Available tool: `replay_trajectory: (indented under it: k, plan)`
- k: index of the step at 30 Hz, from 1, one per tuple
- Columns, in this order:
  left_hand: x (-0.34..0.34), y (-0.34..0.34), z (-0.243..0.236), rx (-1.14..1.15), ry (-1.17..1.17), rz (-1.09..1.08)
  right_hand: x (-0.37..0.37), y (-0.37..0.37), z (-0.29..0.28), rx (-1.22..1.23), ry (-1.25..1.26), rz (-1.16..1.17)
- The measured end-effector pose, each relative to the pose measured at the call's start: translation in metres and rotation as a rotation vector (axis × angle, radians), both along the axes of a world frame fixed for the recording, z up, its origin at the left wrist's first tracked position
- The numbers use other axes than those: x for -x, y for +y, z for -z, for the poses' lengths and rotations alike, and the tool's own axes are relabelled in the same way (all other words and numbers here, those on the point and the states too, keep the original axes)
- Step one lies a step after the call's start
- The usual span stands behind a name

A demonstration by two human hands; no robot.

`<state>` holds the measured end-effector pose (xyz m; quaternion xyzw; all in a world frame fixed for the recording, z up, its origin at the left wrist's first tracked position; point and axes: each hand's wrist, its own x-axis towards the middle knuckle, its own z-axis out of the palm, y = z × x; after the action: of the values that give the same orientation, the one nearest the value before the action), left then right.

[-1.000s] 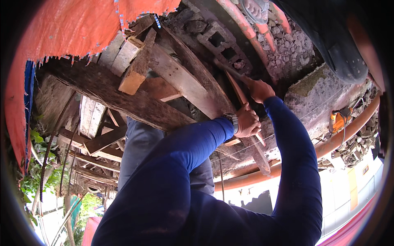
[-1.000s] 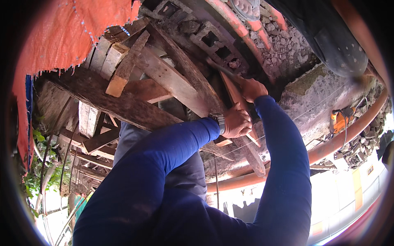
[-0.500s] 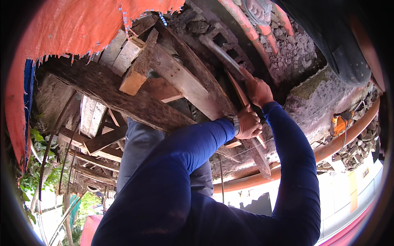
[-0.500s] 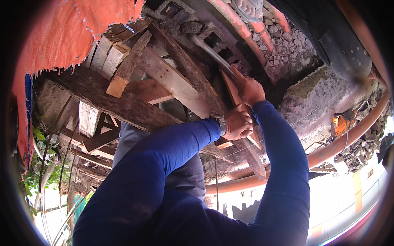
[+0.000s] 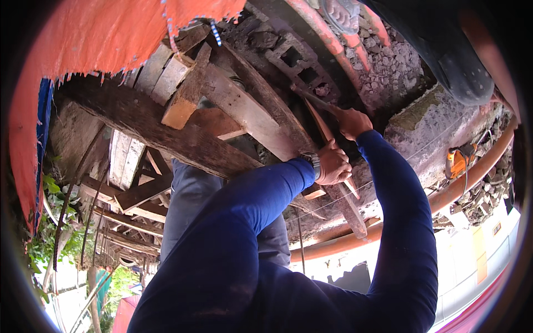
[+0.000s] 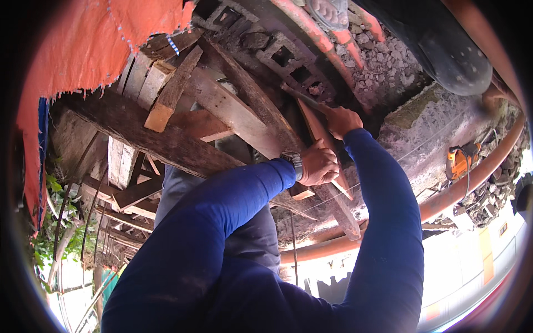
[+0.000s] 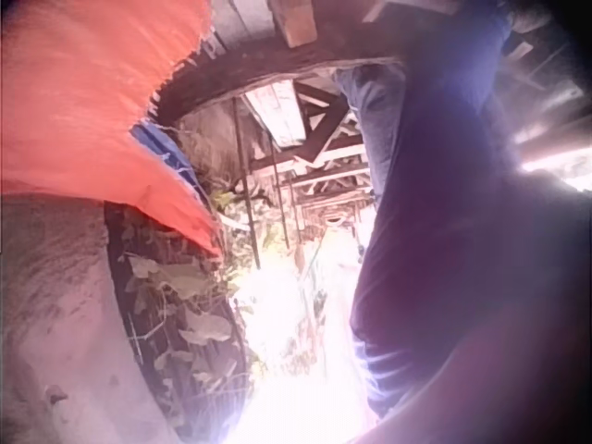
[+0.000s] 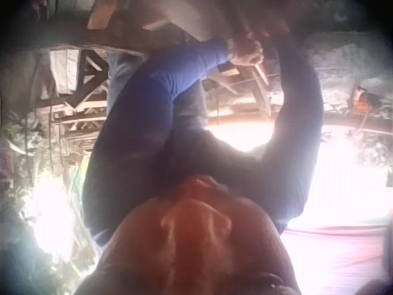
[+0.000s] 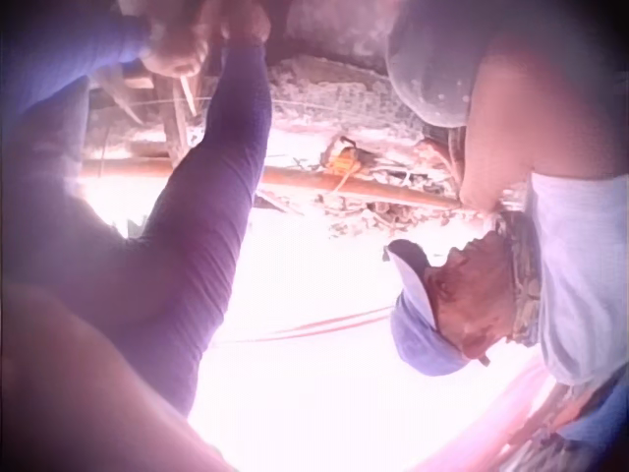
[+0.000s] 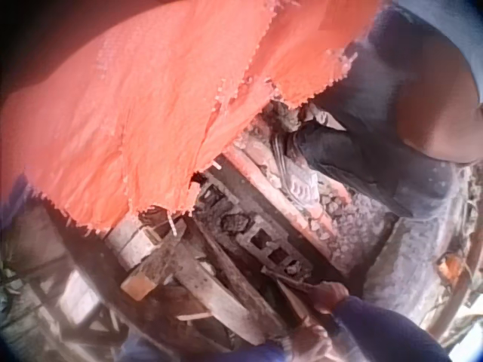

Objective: The person cuts a piece of plywood with a hand saw, then uses a hammer to drive nails into the cut piece to secure it to a wooden frame. The person also retrieves nails from a bucket and positions the wood on the structure.

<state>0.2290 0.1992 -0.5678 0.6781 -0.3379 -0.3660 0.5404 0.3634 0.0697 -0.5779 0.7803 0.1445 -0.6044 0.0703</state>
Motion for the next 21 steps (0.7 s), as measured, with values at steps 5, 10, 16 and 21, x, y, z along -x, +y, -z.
replay_trajectory:
  k: [5,10,16,21]
  plan:
    - [-0.006,0.002,0.006,0.054,0.027,-0.013,0.010,0.001,-0.027,-0.086,-0.173,0.236]
    - [-0.007,0.006,0.008,0.029,0.012,0.024,0.016,0.039,-0.108,-0.157,-0.345,0.536]
    - [0.008,0.003,0.022,0.162,-0.205,-0.077,0.070,0.078,-0.179,-0.094,-0.574,0.701]
    - [-0.017,0.006,0.001,0.236,-0.069,-0.014,0.125,0.086,-0.213,-0.413,-0.702,1.252]
